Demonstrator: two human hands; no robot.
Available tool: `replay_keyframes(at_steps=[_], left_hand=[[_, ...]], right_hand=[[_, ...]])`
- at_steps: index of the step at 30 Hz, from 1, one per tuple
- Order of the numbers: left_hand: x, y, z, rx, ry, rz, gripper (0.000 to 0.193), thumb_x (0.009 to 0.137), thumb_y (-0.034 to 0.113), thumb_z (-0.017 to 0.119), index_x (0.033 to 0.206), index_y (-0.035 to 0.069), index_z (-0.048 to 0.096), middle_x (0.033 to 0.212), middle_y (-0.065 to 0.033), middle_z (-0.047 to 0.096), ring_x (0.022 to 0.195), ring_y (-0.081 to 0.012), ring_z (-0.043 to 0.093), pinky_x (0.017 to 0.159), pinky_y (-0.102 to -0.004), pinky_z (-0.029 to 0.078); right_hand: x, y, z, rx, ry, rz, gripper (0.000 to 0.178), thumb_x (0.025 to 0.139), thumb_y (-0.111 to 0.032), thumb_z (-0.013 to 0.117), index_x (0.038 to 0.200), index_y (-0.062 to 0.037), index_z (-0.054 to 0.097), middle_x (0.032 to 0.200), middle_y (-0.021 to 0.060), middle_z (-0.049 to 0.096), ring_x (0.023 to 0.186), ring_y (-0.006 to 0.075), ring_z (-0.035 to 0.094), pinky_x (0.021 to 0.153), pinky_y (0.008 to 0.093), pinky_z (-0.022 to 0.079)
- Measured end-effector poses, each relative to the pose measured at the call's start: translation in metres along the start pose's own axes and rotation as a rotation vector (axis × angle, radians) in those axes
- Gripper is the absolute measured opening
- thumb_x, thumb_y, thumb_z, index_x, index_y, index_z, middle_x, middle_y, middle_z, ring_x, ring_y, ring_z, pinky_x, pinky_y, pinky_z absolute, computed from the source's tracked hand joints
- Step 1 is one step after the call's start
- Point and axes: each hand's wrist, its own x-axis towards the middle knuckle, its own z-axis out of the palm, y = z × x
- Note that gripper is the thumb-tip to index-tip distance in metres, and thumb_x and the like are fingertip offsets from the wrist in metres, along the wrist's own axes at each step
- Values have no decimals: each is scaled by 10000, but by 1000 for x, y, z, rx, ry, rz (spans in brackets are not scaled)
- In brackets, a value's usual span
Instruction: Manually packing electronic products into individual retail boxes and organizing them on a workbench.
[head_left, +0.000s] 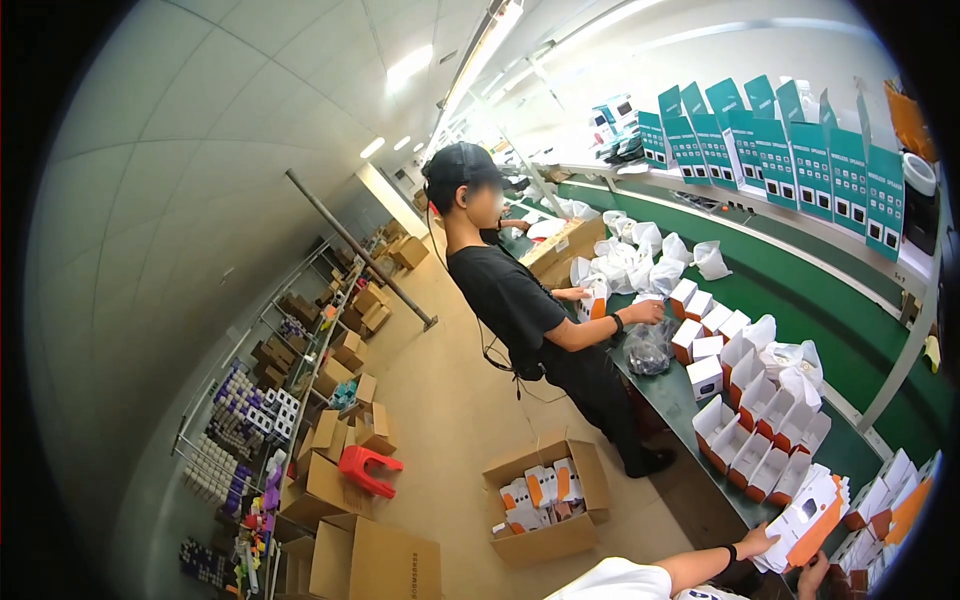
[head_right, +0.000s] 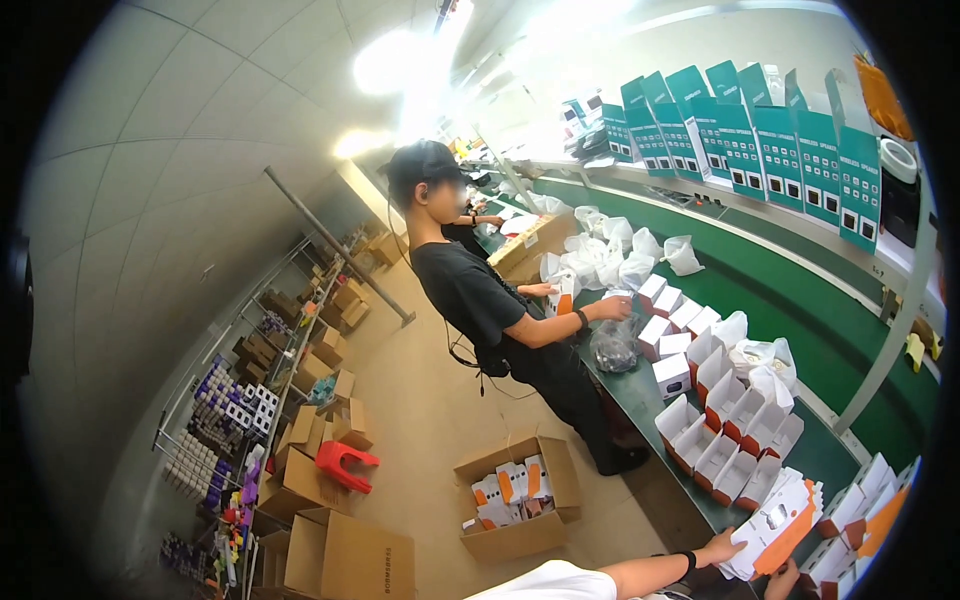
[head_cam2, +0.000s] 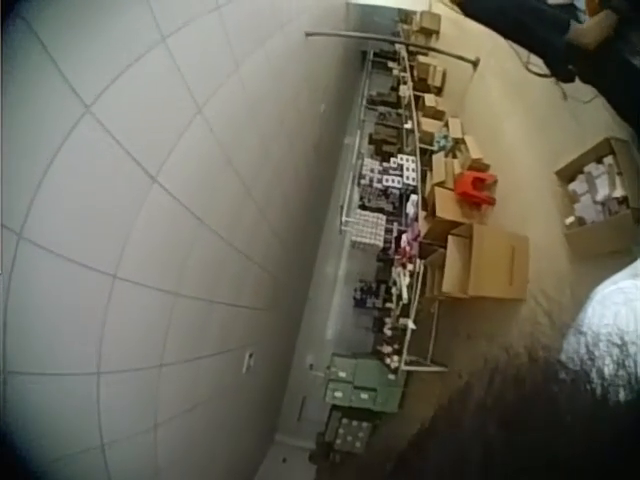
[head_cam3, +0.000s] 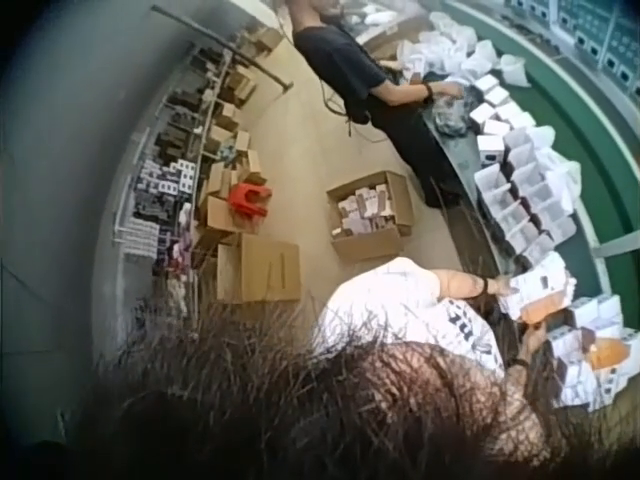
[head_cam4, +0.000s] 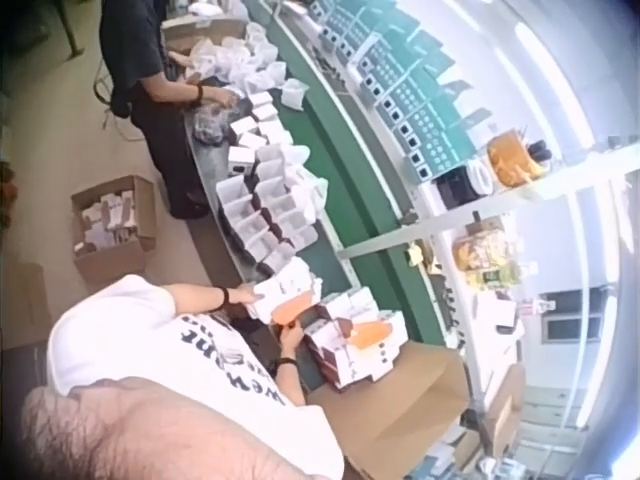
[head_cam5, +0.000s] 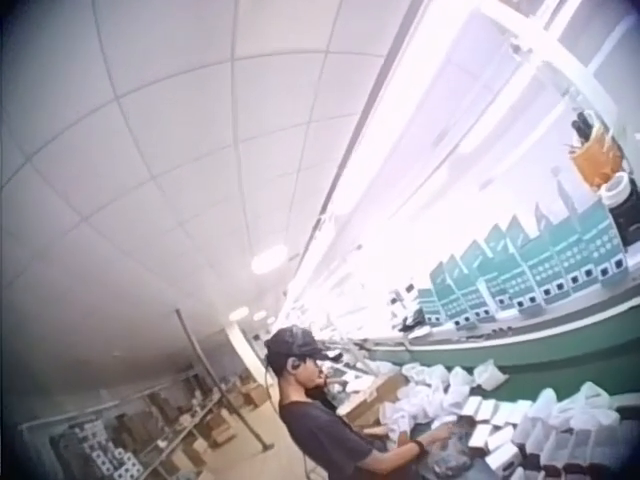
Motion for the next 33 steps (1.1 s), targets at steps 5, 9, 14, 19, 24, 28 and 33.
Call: replay_keyframes(at_steps=[5,9,14,19,24,28,33], left_hand=[[4,-11,-6,2,3,54,666,930,468,655,1360,-3,464,1222,-267,661,1078,-406,680,874,-451,564],[9,-13,-4,75,88,59,630,942,442,644,1376,28,452,1210,-262,670,1072,-411,681,863,-465,566],[-13,16,-19,-9,-14,-9,639,950,415,637,1448,94,398,1198,-277,669,1065,-435,674,880,-493,552],[-12,22,-20,118,-3,6,658,959,421,619,1487,118,368,1196,-278,670,1015,-446,685,797,-506,580],[-6,12,-8,10,43,-104,609,989,459,564,1478,138,394,1128,-251,686,773,-390,707,553,-462,580],[-20,16,-10,-143,12,-104,496,1006,440,543,1349,85,491,1028,-229,700,722,-351,708,516,-444,567],[-6,-11,-22,318,226,180,323,991,346,544,1143,62,557,1084,-269,644,1025,-499,610,888,-547,499]], right_hand=[[-1,9,17,-150,96,-137,210,748,103,631,950,50,608,807,187,597,745,376,551,705,470,448],[-7,0,24,-154,211,-151,157,759,80,644,903,59,584,816,224,577,777,412,557,714,493,443],[-25,12,17,-223,256,31,190,742,28,695,843,57,536,825,251,563,802,444,560,745,534,447],[-30,9,11,-302,321,95,233,710,12,718,826,65,523,807,257,552,826,464,568,765,539,455],[-46,-40,-14,-357,254,140,253,720,11,705,895,115,556,930,328,617,972,528,607,851,556,500],[-67,-110,-32,-299,310,292,223,737,-31,725,793,148,605,819,344,650,885,526,655,828,564,513],[-41,-114,-27,-167,320,79,319,789,-177,801,927,74,662,892,323,679,903,490,676,771,532,520]])
